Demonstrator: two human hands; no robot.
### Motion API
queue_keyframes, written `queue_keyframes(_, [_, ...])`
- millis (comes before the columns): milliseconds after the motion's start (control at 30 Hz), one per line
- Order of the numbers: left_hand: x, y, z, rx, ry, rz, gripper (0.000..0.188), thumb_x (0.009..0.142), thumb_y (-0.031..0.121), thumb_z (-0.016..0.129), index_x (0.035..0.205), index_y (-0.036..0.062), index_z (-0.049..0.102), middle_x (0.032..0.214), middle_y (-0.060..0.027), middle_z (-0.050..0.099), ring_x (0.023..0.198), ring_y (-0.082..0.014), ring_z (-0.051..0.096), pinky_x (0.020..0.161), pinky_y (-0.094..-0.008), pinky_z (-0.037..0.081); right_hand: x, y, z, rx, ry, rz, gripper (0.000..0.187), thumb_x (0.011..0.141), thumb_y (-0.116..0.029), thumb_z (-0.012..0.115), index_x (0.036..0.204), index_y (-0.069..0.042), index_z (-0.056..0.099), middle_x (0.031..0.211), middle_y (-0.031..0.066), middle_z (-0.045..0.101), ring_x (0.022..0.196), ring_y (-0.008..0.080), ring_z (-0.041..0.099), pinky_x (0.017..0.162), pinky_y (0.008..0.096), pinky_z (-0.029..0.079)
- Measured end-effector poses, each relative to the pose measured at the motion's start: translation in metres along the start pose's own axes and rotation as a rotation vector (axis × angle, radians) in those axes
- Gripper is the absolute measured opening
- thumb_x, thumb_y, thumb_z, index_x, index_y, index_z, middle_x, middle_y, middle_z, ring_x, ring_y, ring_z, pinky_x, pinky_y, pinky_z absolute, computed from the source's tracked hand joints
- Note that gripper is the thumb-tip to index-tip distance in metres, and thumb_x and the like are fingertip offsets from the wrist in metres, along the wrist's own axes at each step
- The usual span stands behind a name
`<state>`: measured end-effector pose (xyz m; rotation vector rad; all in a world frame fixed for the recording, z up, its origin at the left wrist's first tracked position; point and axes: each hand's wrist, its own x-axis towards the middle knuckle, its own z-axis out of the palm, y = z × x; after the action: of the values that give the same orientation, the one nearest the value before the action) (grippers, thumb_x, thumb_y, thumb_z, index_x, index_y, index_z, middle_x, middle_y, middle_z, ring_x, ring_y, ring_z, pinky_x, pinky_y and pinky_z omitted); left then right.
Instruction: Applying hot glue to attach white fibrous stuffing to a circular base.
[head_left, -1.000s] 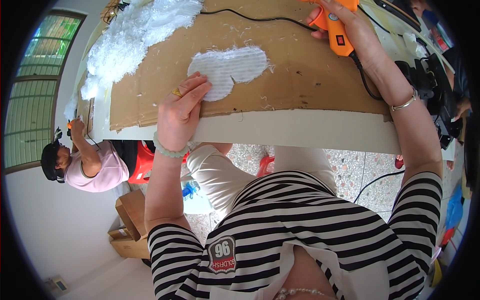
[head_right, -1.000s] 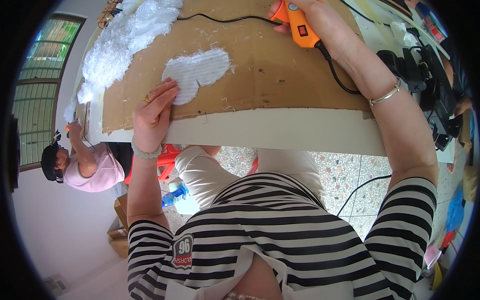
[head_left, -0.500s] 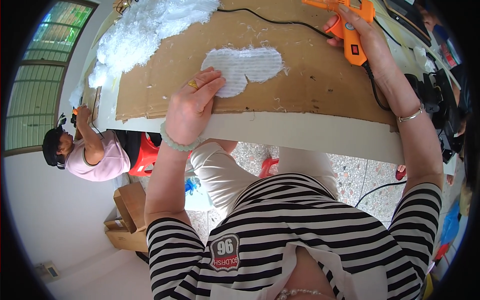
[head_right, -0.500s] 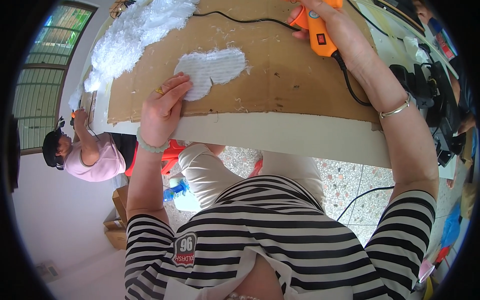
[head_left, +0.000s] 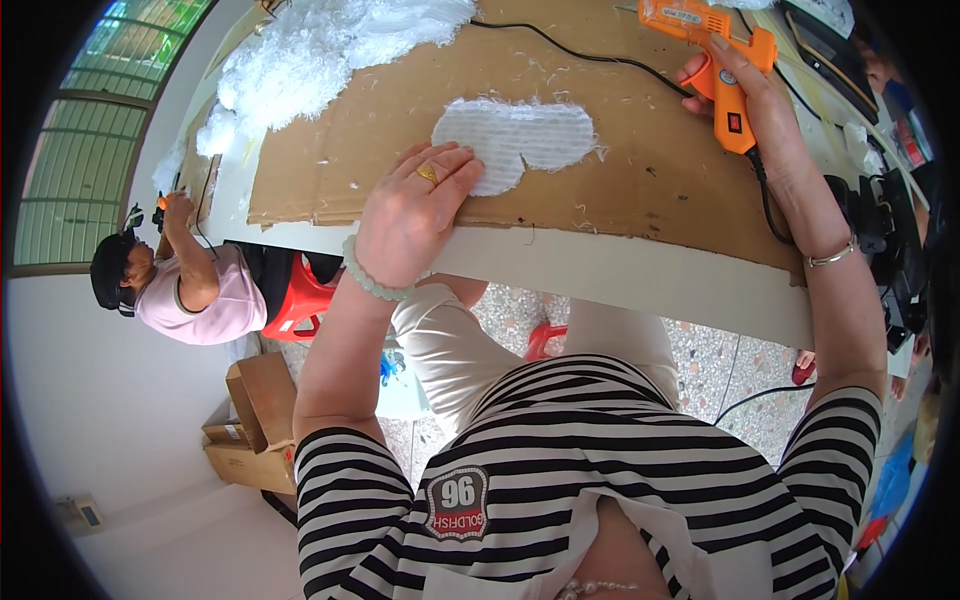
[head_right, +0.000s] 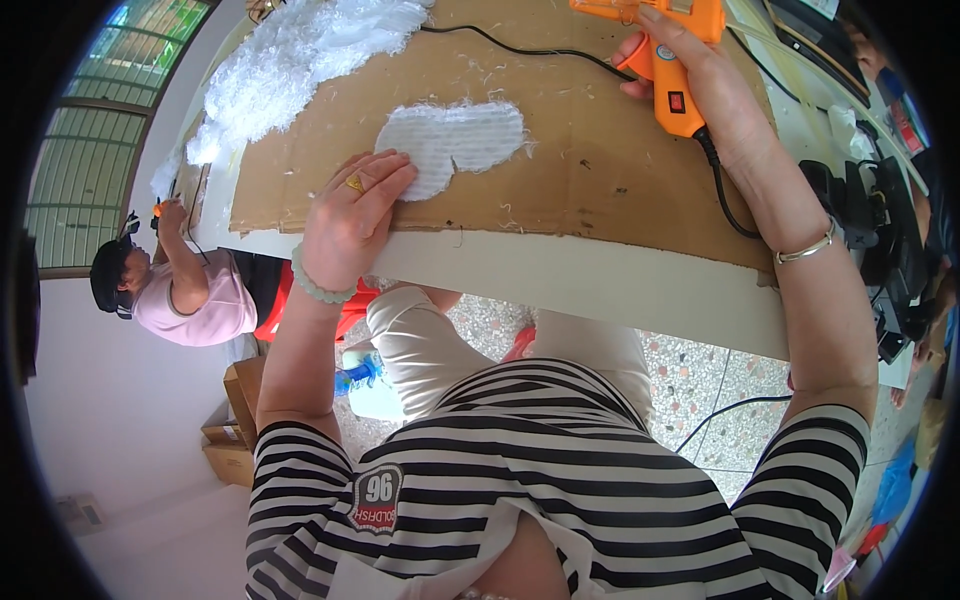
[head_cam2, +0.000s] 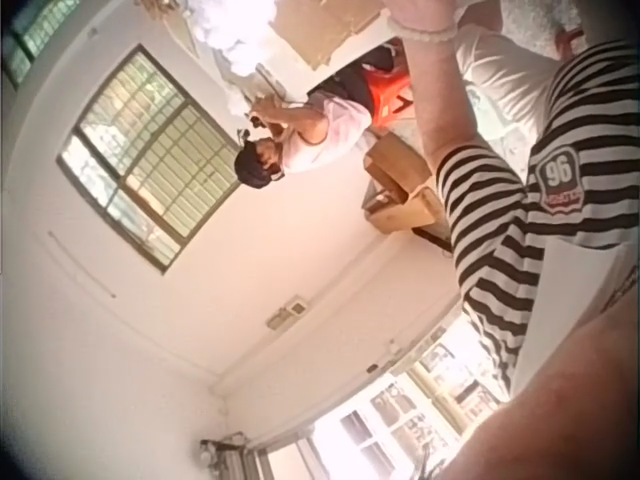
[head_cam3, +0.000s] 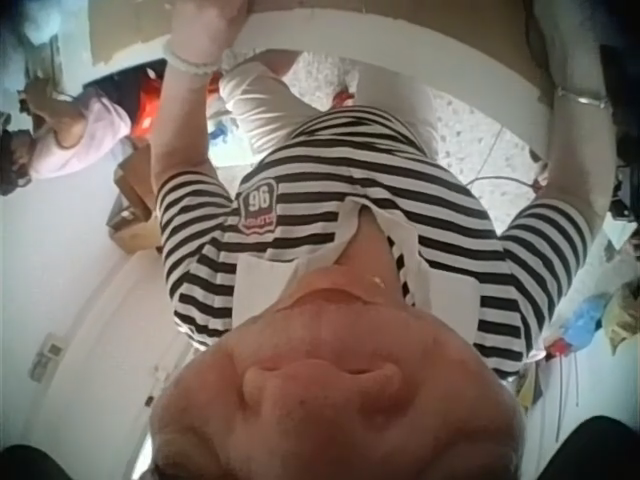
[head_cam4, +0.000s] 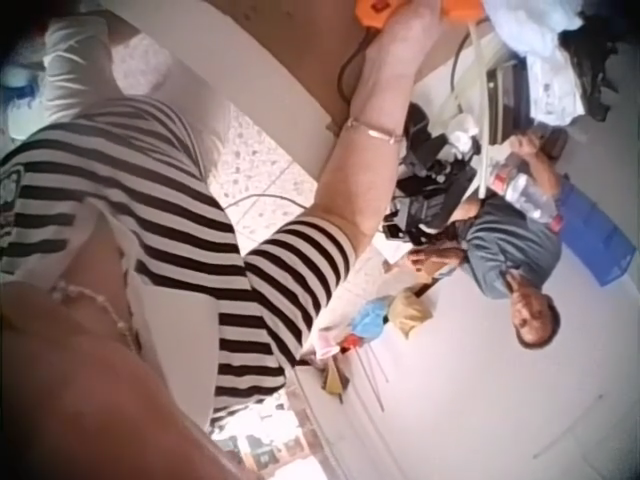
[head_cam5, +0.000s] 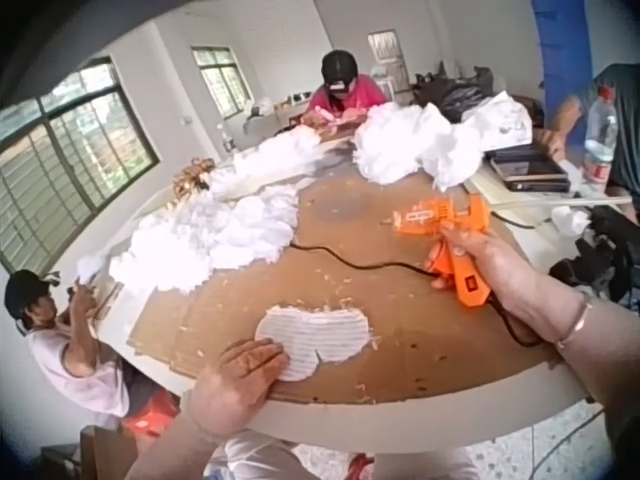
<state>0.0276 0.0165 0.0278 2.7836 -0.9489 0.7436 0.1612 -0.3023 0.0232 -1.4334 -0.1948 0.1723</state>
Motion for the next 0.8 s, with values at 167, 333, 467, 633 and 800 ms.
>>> queue_keyframes(167, [0.0,-0.002,-0.003,-0.012,-0.022,-0.012,0.028,0.067,-0.005,0.061,0.095,-0.0007,0.064,0.099,-0.0132,0.066,0.096,-0.0296,0.063,0.088,-0.0431,0.049,0.001,-0.002,0.0,-0.013,-0.055,0.003,0.041,0.095,-0.037,0.05,0.111,0.0,0.058,0.095,0.0083,0.063,0.081,0.014,0.061,0.074,0.0273,0.054])
queue_keyframes(333, [0.002,0.002,-0.005,-0.034,-0.027,-0.043,0.028,0.068,-0.005,0.061,0.096,-0.0002,0.065,0.099,-0.0128,0.066,0.095,-0.029,0.063,0.088,-0.0436,0.048,0.003,0.0,-0.005,-0.006,-0.065,0.012,0.039,0.095,-0.037,0.049,0.105,-0.001,0.059,0.095,0.0084,0.062,0.084,0.0135,0.06,0.076,0.0282,0.053])
queue_keyframes(467, [0.0,0.008,-0.004,-0.063,0.012,-0.121,0.023,0.072,-0.002,0.063,0.095,0.0005,0.065,0.097,-0.0125,0.065,0.093,-0.0286,0.063,0.089,-0.0439,0.047,-0.006,-0.008,0.008,0.014,-0.058,-0.054,0.039,0.095,-0.038,0.048,0.098,-0.002,0.06,0.094,0.009,0.062,0.089,0.0149,0.059,0.076,0.031,0.053])
queue_keyframes(633, [0.003,0.012,-0.006,-0.104,0.103,-0.122,0.025,0.074,0.003,0.067,0.098,-0.0001,0.065,0.101,-0.0136,0.063,0.092,-0.0301,0.061,0.089,-0.0439,0.047,-0.016,-0.022,0.016,-0.079,-0.163,-0.076,0.043,0.096,-0.041,0.044,0.095,-0.002,0.061,0.093,0.0096,0.063,0.088,0.0171,0.06,0.076,0.0328,0.052])
queue_keyframes(800, [0.016,0.034,-0.005,-0.159,0.137,-0.127,0.03,0.073,0.008,0.07,0.1,-0.0009,0.064,0.108,-0.0154,0.061,0.103,-0.0321,0.058,0.09,-0.0432,0.047,-0.018,-0.033,0.023,-0.169,-0.282,-0.07,0.045,0.096,-0.042,0.042,0.095,-0.001,0.061,0.092,0.0101,0.063,0.088,0.0174,0.06,0.077,0.0328,0.052])
